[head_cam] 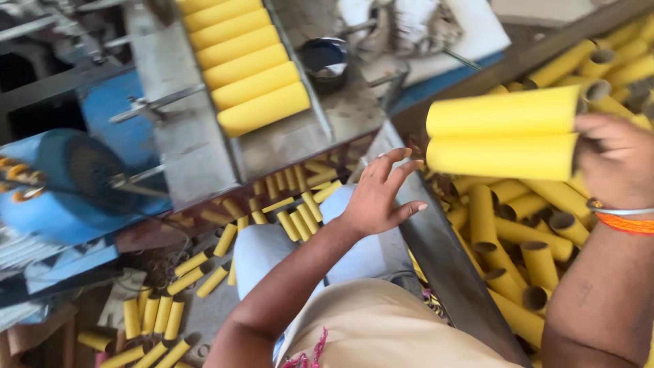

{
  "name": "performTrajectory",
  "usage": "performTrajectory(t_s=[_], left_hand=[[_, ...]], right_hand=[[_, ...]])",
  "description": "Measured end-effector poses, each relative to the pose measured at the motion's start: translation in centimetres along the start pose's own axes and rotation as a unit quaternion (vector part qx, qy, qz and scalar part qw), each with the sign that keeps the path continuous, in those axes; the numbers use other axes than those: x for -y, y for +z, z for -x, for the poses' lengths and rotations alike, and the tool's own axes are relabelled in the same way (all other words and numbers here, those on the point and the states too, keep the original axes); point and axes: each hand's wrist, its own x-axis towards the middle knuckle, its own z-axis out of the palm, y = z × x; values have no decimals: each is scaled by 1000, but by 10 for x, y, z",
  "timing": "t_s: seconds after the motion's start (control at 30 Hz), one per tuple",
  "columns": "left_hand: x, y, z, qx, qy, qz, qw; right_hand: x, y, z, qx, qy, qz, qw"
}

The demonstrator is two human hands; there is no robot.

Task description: The person repeatedly picks up yellow cylindrical objects from a large pile and places them onto a moving conveyor belt. The action is continuous and repetitive, with the person using both hands to handle the cylinders.

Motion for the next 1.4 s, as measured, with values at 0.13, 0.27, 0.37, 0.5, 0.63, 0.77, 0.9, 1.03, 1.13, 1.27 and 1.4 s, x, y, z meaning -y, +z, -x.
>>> performTrajectory(t_s=[0.13, 0.27, 0.37, 0.5, 0.63, 0.77, 0.9, 1.03, 1.13, 1.27, 1.4], left_hand=[[-6, -37, 28, -94, -31, -24, 995], [-1, -55, 48, -158, -34, -79, 984], [9, -63, 62, -206, -44, -107, 972], [27, -79, 85, -254, -105, -124, 953], [49, -100, 96, -289, -142, -147, 935], [69, -121, 76, -227, -98, -209, 946], [97, -134, 37, -95, -132, -314, 935], [124, -146, 32, 17, -230, -390, 891], [136, -147, 37, 59, -260, -409, 873], [129, -152, 35, 74, -274, -415, 864], [102, -146, 30, 18, -227, -391, 892]], right_hand=[[1, 60, -37, -52, -107, -215, 969], [-24, 131, -55, -55, -82, -268, 958], [-28, 173, -65, -15, -63, -295, 953], [-20, 217, -84, 14, -54, -289, 956], [-22, 254, -101, 44, -26, -283, 958], [-30, 293, -120, 60, -11, -213, 975], [-35, 332, -144, 96, -74, 3, 993], [-39, 335, -162, 120, -94, 137, 979], [-51, 299, -151, 95, -83, 113, 986], [-80, 212, -124, 67, -32, -2, 997], [-128, 113, -58, -38, 49, 23, 998]])
